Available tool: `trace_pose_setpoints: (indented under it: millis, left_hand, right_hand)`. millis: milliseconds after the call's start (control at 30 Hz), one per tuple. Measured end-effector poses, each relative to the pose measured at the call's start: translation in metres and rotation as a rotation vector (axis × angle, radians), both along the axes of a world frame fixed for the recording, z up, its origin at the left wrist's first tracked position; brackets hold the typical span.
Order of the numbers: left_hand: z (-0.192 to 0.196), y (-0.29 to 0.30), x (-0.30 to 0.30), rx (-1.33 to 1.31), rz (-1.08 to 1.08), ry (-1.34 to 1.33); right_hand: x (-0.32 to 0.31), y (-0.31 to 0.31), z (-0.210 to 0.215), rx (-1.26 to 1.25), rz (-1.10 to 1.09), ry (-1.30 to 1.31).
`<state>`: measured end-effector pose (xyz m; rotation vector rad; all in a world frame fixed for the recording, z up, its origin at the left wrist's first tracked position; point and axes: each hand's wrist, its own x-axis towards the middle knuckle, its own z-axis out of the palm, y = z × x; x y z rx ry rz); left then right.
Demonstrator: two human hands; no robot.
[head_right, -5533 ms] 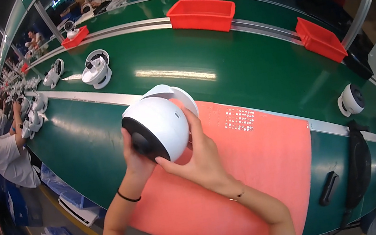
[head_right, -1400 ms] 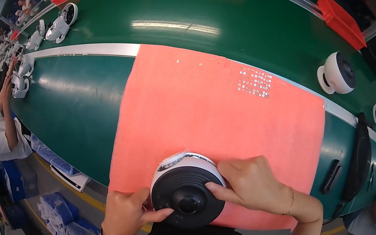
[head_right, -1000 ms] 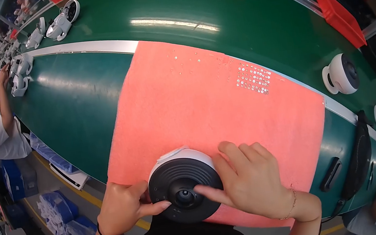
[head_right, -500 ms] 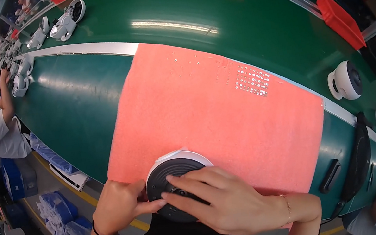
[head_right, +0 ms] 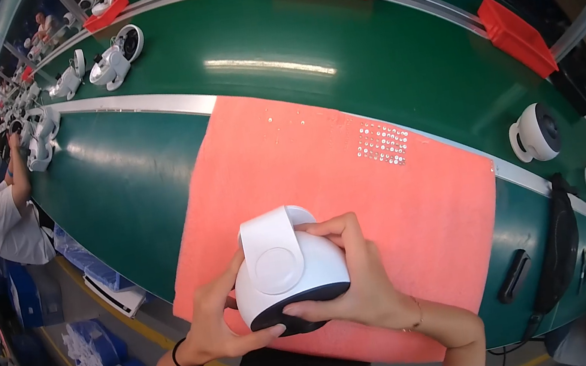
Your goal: Assemble security camera components, including housing and internal modules, on a factory production line.
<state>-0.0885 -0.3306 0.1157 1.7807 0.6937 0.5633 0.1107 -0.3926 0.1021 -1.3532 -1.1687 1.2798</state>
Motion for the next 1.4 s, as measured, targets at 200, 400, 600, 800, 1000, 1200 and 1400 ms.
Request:
trace_pose_setpoints:
  millis: [200,400,600,800,1000,1200,1400]
  left_hand:
    - [-0.011,0.036,0.015,-0.030,0.005,-0.015]
    - [-0.045,0.083,0.027,-0.576,-0.009,-0.548]
    - [-0.038,0.088,0.095,-0.675,0.435,-0.915]
    - [-0.057,0.145,0.133,-0.663,0.282,-0.622]
    - [-0.055,0.168,0.151,-0.965,0.156,-0.558]
    - [-0.063,0.202,0.114,-0.962,0.250,-0.935]
    - [-0.073,0.231,0.071,-0.949,0.399,-1.016]
  right_hand:
    - [0.012,0.031,0.005,0.100,-0.111,-0.110]
    - [0.004,0.045,0.004,0.311,-0.116,-0.025]
    - [-0.007,0.077,-0.011,0.626,-0.392,-0.457]
    - [0.017,0.113,-0.027,0.459,-0.572,-0.052]
    - [0.097,0.140,-0.024,0.084,-0.628,0.767]
    - [0.175,0.154,-0.062,0.138,-0.722,0.688]
    - [0.172,0.136,-0.061,0.077,-0.968,0.546]
